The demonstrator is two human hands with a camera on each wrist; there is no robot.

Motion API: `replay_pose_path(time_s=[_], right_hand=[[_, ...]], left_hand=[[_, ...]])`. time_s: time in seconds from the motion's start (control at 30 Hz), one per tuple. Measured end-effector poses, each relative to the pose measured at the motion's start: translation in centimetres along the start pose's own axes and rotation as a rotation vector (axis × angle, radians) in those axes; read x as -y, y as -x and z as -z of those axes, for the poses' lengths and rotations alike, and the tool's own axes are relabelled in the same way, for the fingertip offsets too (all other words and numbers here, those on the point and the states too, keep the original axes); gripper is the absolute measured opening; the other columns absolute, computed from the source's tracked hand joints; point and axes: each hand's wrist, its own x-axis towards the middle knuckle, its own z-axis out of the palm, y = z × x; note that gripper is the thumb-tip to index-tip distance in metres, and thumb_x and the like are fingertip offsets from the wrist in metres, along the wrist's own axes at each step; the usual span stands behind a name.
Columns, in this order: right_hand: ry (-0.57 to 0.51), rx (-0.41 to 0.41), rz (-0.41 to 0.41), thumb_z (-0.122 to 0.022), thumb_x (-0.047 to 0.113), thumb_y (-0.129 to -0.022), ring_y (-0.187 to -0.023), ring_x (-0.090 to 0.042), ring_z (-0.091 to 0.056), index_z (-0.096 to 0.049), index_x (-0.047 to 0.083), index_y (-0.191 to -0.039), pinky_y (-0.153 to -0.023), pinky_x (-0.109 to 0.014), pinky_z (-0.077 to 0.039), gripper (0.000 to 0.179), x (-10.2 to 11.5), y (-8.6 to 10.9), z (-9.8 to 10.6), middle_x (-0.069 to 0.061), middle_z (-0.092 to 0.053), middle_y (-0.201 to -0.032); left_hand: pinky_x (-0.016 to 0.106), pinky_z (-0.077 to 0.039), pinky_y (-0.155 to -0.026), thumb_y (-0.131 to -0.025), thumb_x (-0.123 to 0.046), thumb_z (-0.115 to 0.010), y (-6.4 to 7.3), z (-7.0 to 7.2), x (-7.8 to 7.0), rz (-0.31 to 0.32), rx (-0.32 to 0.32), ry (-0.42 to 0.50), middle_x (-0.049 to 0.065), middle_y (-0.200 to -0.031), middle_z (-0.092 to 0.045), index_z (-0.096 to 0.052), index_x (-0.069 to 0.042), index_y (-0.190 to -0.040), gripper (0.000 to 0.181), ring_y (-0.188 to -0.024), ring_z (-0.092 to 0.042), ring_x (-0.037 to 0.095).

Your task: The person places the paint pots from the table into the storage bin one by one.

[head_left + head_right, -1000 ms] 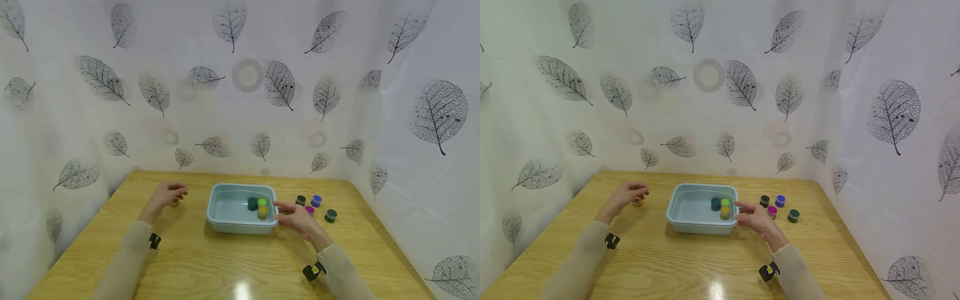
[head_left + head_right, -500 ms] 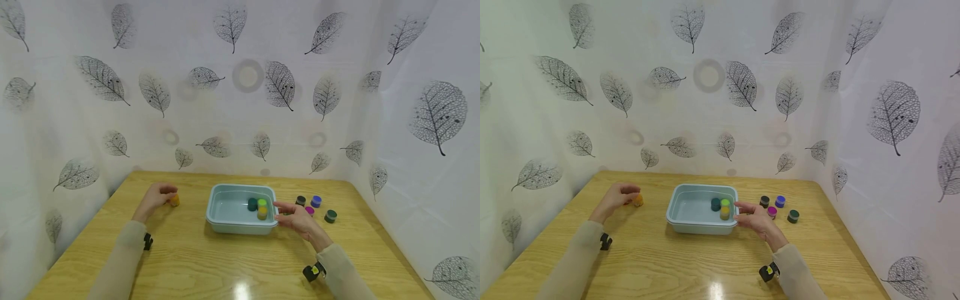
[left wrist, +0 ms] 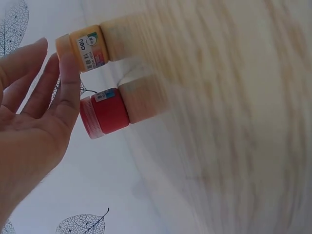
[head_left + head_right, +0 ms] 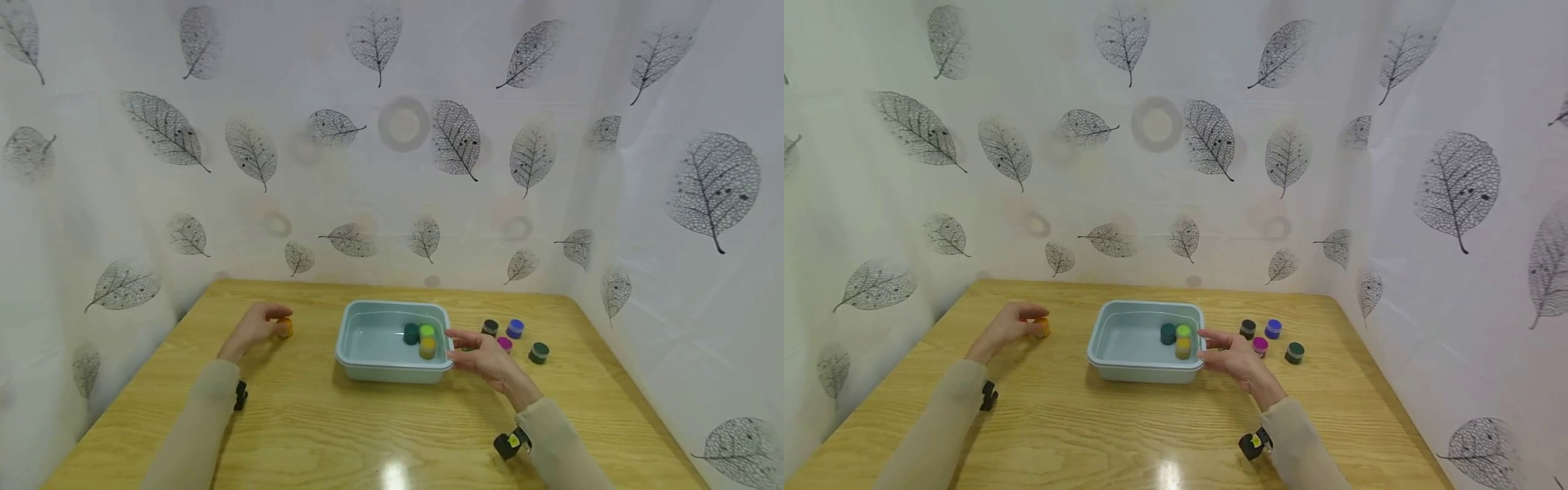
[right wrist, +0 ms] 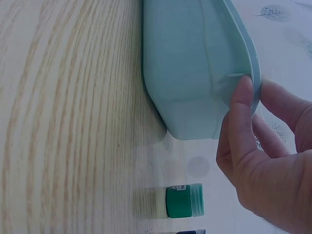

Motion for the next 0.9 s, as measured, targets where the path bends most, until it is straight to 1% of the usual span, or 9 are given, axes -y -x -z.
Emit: replay_pose_path(time_s=[0.1,0.2,0.27,0.33,0.47,0.6,0.67,0.77,0.9], right_hand=[[0.007,0.016,0.002,-0.069,0.006,-0.091,-0.090,-0.014,-0.062,-0.045,0.000,-0.144,-0.085,-0.029,-0.059,0.059,-0.03,0.02,-0.10,-0.022,-0.044,-0.129],[0.002,0.022,-0.003,-0.069,0.005,-0.090,-0.089,-0.014,-0.062,-0.045,0.000,-0.144,-0.085,-0.028,-0.059,0.059,-0.03,0.03,-0.18,-0.023,-0.044,-0.130],[0.000,0.017,-0.003,-0.068,0.005,-0.090,-0.090,-0.014,-0.063,-0.045,0.000,-0.144,-0.085,-0.029,-0.059,0.059,-0.02,0.01,-0.17,-0.024,-0.043,-0.131],[-0.003,0.008,-0.002,-0.068,0.005,-0.091,-0.090,-0.014,-0.063,-0.046,0.001,-0.144,-0.086,-0.029,-0.059,0.058,0.00,-0.03,-0.12,-0.024,-0.042,-0.133],[0.004,0.004,0.003,-0.068,0.006,-0.091,-0.091,-0.015,-0.063,-0.045,0.001,-0.145,-0.086,-0.030,-0.059,0.058,-0.02,-0.09,0.02,-0.024,-0.042,-0.134],[0.008,0.012,0.005,-0.068,0.006,-0.091,-0.091,-0.014,-0.062,-0.044,0.001,-0.145,-0.087,-0.030,-0.059,0.059,-0.07,-0.09,0.08,-0.024,-0.042,-0.133],[0.009,0.013,0.006,-0.067,0.006,-0.092,-0.091,-0.014,-0.062,-0.044,0.001,-0.145,-0.087,-0.030,-0.059,0.058,-0.08,-0.08,0.07,-0.024,-0.043,-0.133],[0.003,0.004,0.003,-0.067,0.006,-0.092,-0.091,-0.015,-0.062,-0.045,0.001,-0.145,-0.087,-0.031,-0.059,0.058,-0.12,-0.11,0.08,-0.023,-0.043,-0.132],[-0.001,-0.001,-0.002,-0.067,0.006,-0.091,-0.092,-0.016,-0.062,-0.046,0.002,-0.144,-0.088,-0.031,-0.059,0.057,-0.08,-0.17,0.12,-0.024,-0.043,-0.134]], left_hand=[[0.055,-0.046,-0.103,-0.089,0.002,-0.063,0.15,-0.17,0.29,-0.023,0.031,0.006,0.030,-0.130,-0.057,-0.057,0.010,-0.128,0.040,-0.123,-0.051,0.046],[0.052,-0.050,-0.099,-0.085,0.004,-0.065,0.25,-0.28,0.49,-0.034,0.071,0.009,0.031,-0.130,-0.057,-0.056,0.011,-0.127,0.044,-0.119,-0.054,0.045],[0.050,-0.052,-0.097,-0.083,0.005,-0.066,0.15,-0.36,0.54,-0.024,0.085,0.015,0.030,-0.130,-0.057,-0.057,0.011,-0.128,0.046,-0.117,-0.056,0.043],[0.049,-0.051,-0.098,-0.082,0.002,-0.068,-0.05,-0.42,0.54,-0.015,0.095,-0.001,0.028,-0.128,-0.059,-0.058,0.009,-0.127,0.047,-0.114,-0.058,0.039],[0.052,-0.048,-0.101,-0.081,0.000,-0.071,-0.36,-0.51,0.53,-0.001,0.114,-0.032,0.025,-0.123,-0.062,-0.059,0.008,-0.126,0.047,-0.112,-0.058,0.036],[0.051,-0.048,-0.100,-0.081,0.002,-0.071,-0.40,-0.57,0.51,0.017,0.131,-0.029,0.025,-0.122,-0.063,-0.059,0.008,-0.125,0.046,-0.111,-0.058,0.035],[0.051,-0.048,-0.099,-0.081,0.002,-0.071,-0.33,-0.57,0.41,0.027,0.138,-0.021,0.025,-0.123,-0.062,-0.059,0.007,-0.126,0.046,-0.112,-0.058,0.036],[0.052,-0.048,-0.102,-0.083,-0.001,-0.072,-0.24,-0.55,0.20,0.046,0.136,0.011,0.024,-0.129,-0.060,-0.060,0.004,-0.128,0.046,-0.119,-0.056,0.040],[0.052,-0.049,-0.102,-0.085,-0.007,-0.073,-0.18,-0.39,-0.17,0.044,0.136,0.053,0.025,-0.137,-0.055,-0.057,0.003,-0.132,0.050,-0.124,-0.053,0.042]])
